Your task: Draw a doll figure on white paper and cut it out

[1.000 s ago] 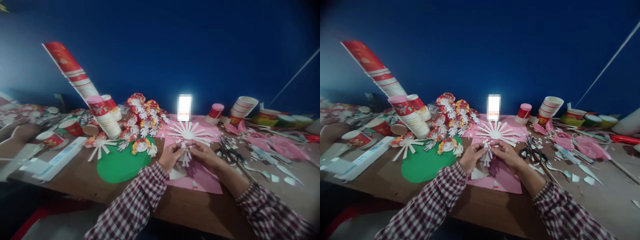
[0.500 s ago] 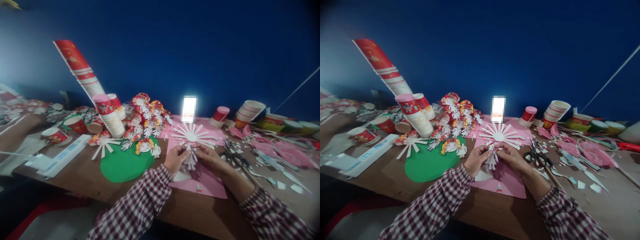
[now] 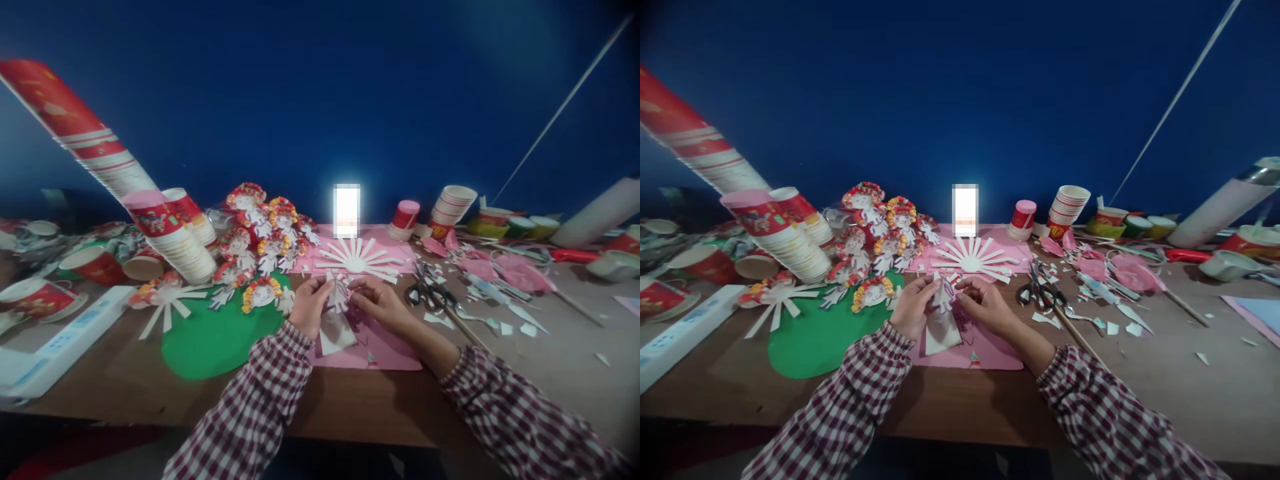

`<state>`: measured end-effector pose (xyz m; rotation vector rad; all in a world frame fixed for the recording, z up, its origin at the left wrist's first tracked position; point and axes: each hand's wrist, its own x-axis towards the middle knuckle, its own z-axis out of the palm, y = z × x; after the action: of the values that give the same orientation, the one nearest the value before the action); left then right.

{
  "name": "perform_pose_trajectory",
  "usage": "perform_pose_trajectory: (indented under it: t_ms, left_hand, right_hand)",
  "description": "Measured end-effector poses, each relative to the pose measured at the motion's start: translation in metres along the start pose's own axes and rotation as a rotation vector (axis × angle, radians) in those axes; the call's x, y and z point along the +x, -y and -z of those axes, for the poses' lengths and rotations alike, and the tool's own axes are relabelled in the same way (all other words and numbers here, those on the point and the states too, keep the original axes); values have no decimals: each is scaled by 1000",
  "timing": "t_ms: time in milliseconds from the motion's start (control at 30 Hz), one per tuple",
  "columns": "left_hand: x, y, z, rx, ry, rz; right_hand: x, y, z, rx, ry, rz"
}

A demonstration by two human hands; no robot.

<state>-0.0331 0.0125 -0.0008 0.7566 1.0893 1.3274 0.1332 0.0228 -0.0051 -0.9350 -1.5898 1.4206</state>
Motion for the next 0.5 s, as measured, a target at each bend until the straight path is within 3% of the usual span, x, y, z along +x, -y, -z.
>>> perform_pose_trajectory:
  t_ms: [233,500]
  left_hand:
    - [5,2,4,45,-16,-41]
    - [7,3,7,133,-20,-88]
  right_hand:
    - [-2,-3,-3,-155,-7,86]
    - [-4,2,-7,-199,37,72]
